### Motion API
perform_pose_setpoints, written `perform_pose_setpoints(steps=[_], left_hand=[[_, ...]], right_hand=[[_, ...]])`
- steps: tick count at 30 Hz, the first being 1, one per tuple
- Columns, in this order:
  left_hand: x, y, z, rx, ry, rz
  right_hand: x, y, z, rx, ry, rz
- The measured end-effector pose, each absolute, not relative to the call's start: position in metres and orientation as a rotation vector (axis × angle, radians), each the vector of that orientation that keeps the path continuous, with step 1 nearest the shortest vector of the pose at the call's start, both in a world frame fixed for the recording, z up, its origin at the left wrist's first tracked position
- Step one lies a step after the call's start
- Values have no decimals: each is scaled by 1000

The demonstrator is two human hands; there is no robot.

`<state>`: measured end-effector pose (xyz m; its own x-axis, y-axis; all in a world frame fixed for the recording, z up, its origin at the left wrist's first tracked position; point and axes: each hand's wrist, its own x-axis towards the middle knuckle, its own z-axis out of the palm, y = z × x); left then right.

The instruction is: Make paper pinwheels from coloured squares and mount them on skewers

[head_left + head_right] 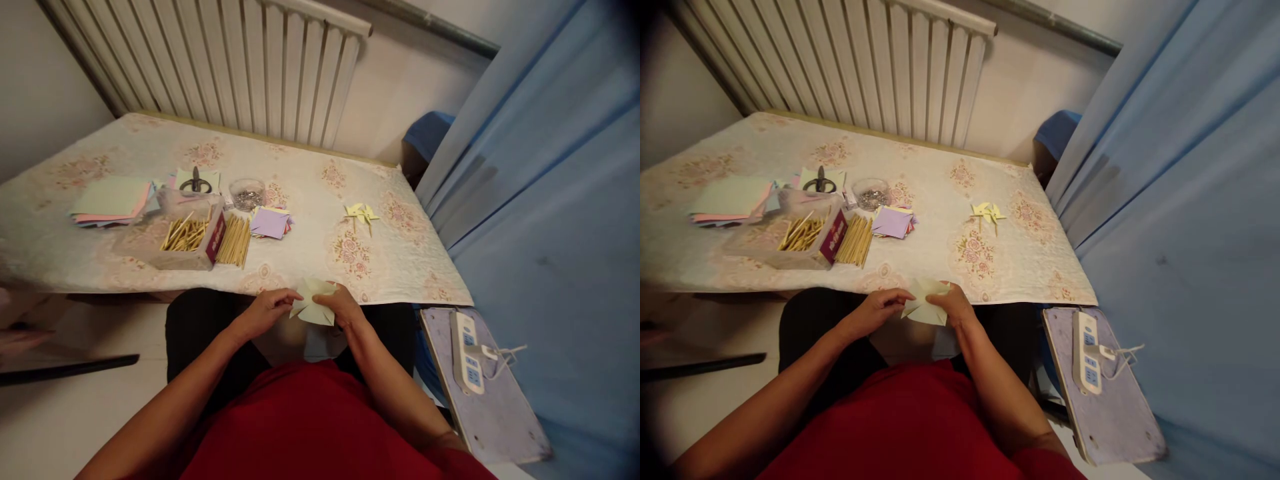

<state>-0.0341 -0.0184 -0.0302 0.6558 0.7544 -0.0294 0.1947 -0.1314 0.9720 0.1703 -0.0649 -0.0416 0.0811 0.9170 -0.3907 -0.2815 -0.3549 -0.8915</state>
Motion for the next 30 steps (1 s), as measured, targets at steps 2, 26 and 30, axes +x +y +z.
perform_pose_setpoints(steps=[2,26,30], left_hand=[[-35,-17,-26,1640,756,575],[-14,-19,-27,1370,798,603],[-13,-19,-29,1446,876,577]], right_hand=[[170,-65,-41,-1349,-709,1489],[162,-64,-37,-1454,-975,1327],[161,-65,-37,-1372,-860,1434]])
